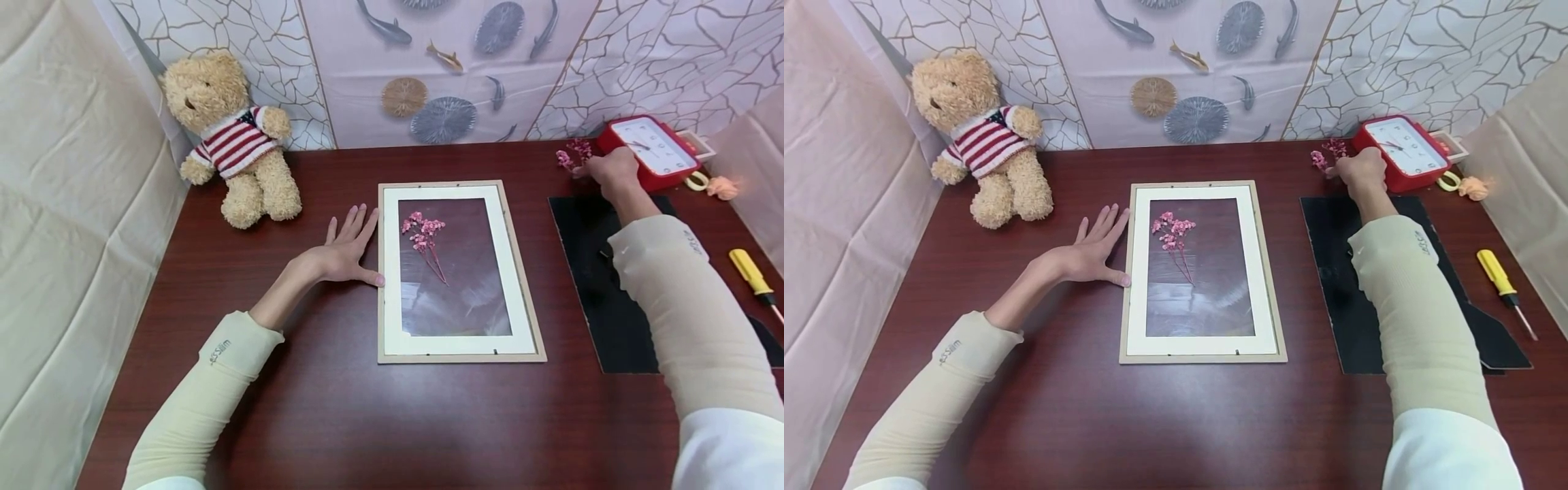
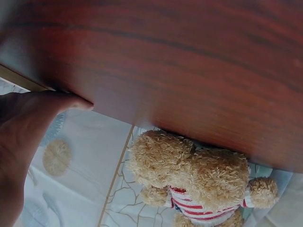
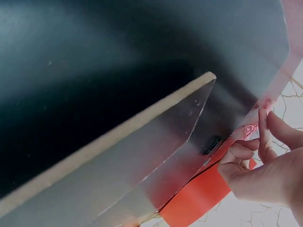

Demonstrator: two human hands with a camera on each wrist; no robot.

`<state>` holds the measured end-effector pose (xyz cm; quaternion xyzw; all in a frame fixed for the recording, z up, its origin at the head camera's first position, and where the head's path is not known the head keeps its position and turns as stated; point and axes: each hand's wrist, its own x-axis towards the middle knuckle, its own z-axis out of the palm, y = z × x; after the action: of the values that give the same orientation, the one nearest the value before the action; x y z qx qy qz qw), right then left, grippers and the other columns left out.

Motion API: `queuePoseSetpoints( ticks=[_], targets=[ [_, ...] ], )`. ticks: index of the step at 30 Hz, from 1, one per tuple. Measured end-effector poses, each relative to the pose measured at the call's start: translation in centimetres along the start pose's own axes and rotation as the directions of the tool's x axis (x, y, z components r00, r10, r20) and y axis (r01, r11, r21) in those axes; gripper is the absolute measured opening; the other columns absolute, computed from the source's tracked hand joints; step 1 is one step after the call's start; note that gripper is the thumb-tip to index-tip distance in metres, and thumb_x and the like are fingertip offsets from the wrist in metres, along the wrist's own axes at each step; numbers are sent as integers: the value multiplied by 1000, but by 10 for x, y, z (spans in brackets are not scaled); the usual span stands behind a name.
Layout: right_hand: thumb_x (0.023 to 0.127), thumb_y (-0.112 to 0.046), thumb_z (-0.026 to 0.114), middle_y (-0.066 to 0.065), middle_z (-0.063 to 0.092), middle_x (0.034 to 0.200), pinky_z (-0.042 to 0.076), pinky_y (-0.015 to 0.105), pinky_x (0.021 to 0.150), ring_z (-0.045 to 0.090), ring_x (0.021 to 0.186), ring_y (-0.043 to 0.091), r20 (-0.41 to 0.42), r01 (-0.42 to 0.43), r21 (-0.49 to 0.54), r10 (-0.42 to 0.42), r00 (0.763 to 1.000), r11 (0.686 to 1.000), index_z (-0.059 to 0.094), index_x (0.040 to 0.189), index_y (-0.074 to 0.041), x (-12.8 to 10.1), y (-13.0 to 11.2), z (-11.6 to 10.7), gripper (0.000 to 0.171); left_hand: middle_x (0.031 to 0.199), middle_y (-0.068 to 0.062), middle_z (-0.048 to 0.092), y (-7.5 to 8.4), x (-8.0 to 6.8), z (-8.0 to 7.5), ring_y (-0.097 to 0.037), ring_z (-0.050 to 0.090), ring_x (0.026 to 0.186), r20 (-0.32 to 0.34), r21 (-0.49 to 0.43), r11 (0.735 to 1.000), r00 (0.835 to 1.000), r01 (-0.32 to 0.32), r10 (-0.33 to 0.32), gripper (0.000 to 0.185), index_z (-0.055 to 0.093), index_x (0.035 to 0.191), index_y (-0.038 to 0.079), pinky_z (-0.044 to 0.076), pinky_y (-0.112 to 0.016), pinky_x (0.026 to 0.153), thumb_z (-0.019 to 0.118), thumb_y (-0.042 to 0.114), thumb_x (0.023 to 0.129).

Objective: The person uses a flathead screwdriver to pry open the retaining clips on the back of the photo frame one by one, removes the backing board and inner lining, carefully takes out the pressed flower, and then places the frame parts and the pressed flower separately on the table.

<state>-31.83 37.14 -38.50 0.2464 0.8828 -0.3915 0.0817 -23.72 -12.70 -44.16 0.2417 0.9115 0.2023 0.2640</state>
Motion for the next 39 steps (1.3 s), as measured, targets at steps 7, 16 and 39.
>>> queuePoseSetpoints(
  ticks=[7,16,39],
  targets=[
    [104,-37,71,11,62,95,48,35,74,52,91,24,-16,26,-105,-28,999,994,66,117,7,33,14,-5,46,178,-16,-34,0,-1,-1,-29,-36,165,8,2,1000,1000,-12,12,136,-20,175,22,-25,-59,130,85,54,94],
    [104,-27,75,16,81,95,47,36,74,66,94,31,57,485,-241,-487,872,841,84,107,2,-38,-44,48,31,177,-16,-36,-2,-3,-4,-30,-37,164,23,26,1000,1000,3,-4,136,-23,174,23,-24,-60,130,83,56,95],
    [100,-27,84,22,54,112,51,45,66,55,65,30,465,725,-451,-556,688,520,69,103,-2,-199,-50,158,30,176,-14,-38,-3,4,-2,-29,-38,163,38,39,999,999,-2,1,137,-26,172,25,-24,-60,130,81,60,94]
  ],
)
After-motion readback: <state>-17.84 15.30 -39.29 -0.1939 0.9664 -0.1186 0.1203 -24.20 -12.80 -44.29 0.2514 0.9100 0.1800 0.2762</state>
